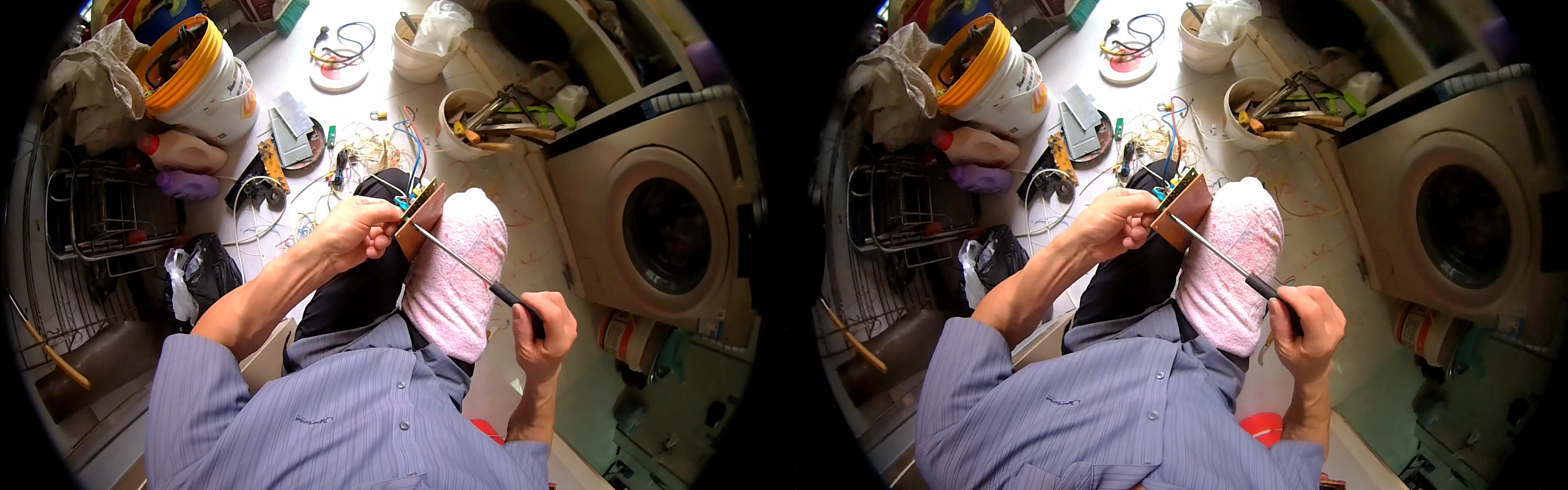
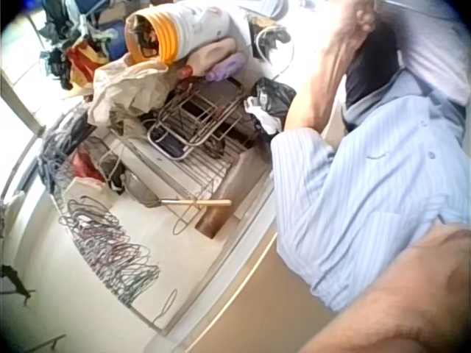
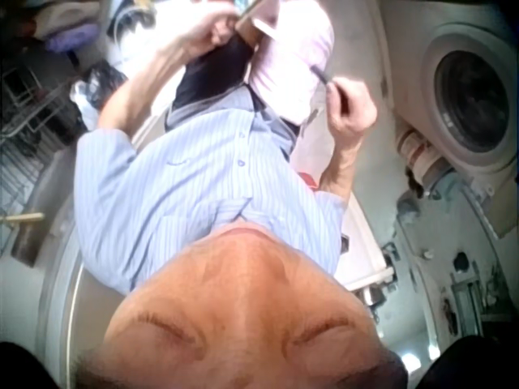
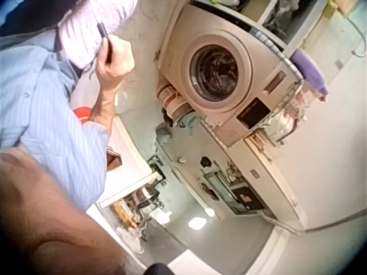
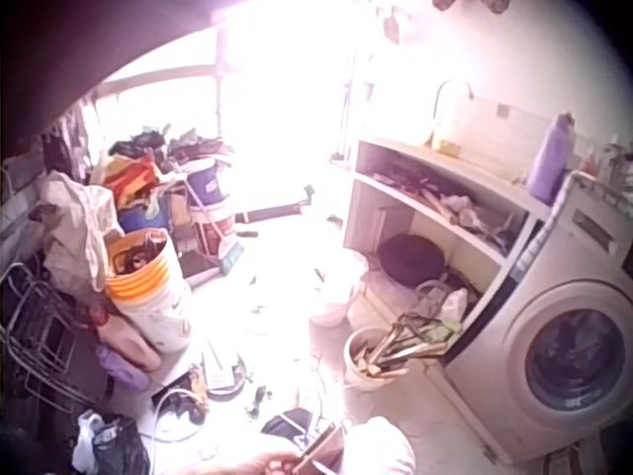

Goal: The person uses a screwdriver to tighten screws on a circuit board and its plastic housing while sitting on the floor.

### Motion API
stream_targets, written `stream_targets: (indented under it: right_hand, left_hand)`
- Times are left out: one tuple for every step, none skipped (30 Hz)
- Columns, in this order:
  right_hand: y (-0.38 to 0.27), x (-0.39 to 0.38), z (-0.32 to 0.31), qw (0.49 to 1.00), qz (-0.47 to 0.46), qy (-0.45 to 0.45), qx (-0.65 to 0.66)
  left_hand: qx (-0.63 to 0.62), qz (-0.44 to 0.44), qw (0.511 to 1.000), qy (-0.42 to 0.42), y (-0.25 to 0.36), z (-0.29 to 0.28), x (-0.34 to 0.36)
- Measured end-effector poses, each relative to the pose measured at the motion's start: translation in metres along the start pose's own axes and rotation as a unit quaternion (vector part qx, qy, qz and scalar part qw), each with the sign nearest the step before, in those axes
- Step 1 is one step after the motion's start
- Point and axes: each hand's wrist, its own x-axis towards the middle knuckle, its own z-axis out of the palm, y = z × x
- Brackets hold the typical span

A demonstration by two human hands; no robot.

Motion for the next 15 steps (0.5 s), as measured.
stream_targets:
  right_hand:
    - [0.000,-0.002,0.001,0.999,0.020,0.014,0.026]
    - [-0.001,-0.004,0.001,0.997,0.040,0.028,0.052]
    - [-0.002,-0.009,0.002,0.994,0.060,0.043,0.079]
    - [-0.002,-0.018,0.007,0.984,0.125,0.081,0.094]
    - [0.000,-0.020,0.010,0.970,0.164,0.101,0.150]
    - [0.000,-0.021,0.012,0.949,0.204,0.121,0.206]
    - [0.000,-0.021,0.014,0.924,0.241,0.139,0.261]
    - [-0.002,-0.022,0.015,0.923,0.264,0.139,0.242]
    - [-0.005,-0.023,0.016,0.921,0.287,0.139,0.223]
    - [-0.009,-0.024,0.016,0.918,0.309,0.141,0.203]
    - [-0.012,-0.026,0.016,0.914,0.332,0.143,0.183]
    - [-0.008,-0.033,0.020,0.941,0.278,0.148,0.120]
    - [-0.010,-0.032,0.022,0.956,0.222,0.150,0.121]
    - [-0.012,-0.031,0.027,0.967,0.165,0.151,0.121]
    - [-0.013,-0.029,0.029,0.975,0.108,0.151,0.120]
  left_hand:
    - [0.002,-0.001,1.000,0.000,0.001,0.000,0.000]
    - [0.005,-0.002,1.000,-0.001,0.002,0.001,0.001]
    - [0.005,-0.005,1.000,-0.004,0.002,0.001,0.001]
    - [0.005,-0.009,1.000,-0.007,0.001,0.001,0.002]
    - [0.005,-0.012,1.000,-0.010,0.000,0.002,0.002]
    - [0.004,-0.007,1.000,-0.002,0.000,0.006,0.001]
    - [0.002,-0.001,1.000,0.001,-0.001,0.005,0.001]
    - [0.000,0.005,1.000,0.003,-0.002,0.003,0.002]
    - [-0.002,0.011,1.000,0.005,-0.003,0.002,0.002]
    - [-0.003,0.010,1.000,0.007,-0.003,0.003,0.002]
    - [-0.003,0.010,1.000,0.008,-0.002,0.003,0.002]
    - [-0.003,0.010,1.000,0.010,-0.002,0.003,0.002]
    - [-0.003,0.011,1.000,0.009,-0.002,0.003,0.002]
    - [-0.003,0.011,1.000,0.008,-0.002,0.001,0.002]
    - [-0.002,0.012,1.000,0.008,-0.001,0.000,0.003]
